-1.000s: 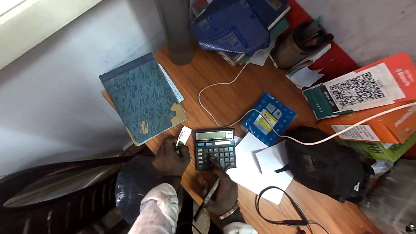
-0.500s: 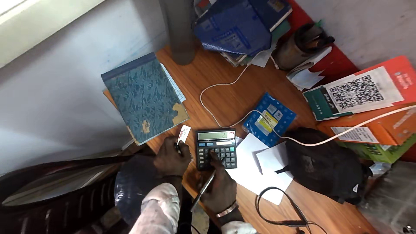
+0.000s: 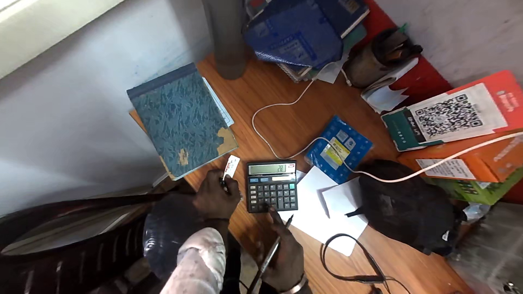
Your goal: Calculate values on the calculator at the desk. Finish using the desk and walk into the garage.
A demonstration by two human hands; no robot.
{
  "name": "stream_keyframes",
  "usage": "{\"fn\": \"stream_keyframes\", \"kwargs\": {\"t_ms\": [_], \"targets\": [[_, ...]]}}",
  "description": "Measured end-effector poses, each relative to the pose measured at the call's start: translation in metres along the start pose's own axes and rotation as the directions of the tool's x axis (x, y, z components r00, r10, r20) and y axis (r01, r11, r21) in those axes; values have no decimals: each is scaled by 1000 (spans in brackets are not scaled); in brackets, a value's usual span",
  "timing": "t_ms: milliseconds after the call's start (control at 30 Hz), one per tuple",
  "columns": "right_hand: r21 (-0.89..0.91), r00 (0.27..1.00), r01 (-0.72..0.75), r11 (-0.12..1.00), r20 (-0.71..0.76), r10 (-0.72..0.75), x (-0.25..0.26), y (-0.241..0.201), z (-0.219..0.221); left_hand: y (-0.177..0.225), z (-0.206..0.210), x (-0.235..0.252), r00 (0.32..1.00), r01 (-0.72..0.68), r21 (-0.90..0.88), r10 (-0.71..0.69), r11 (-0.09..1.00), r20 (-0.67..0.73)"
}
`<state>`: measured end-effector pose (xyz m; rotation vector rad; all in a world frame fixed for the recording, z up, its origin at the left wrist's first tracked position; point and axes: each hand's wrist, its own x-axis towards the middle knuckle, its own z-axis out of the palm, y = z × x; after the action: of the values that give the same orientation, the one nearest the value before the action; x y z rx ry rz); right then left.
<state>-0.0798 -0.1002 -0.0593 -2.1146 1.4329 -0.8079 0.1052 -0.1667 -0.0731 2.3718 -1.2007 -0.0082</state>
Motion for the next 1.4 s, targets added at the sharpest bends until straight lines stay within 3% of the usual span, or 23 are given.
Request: {"fn": "stream_keyframes", "kwargs": {"t_ms": [567, 933, 1067, 1400], "targets": [[-122, 989, 26, 992, 147, -7, 2, -3, 5, 0, 2, -1, 1000, 27, 22, -27, 999, 6], [-137, 991, 29, 990, 136, -10, 2, -4, 7, 1, 0, 0, 999, 39, 29, -40, 999, 32], [-55, 994, 29, 998, 102, -24, -3, 0, 2, 1, 0, 0, 998, 49, 23, -50, 999, 46], [-38, 995, -98, 994, 22, 99, -6, 15, -18, 0, 0, 0, 995, 56, -3, -55, 998, 86]]}}
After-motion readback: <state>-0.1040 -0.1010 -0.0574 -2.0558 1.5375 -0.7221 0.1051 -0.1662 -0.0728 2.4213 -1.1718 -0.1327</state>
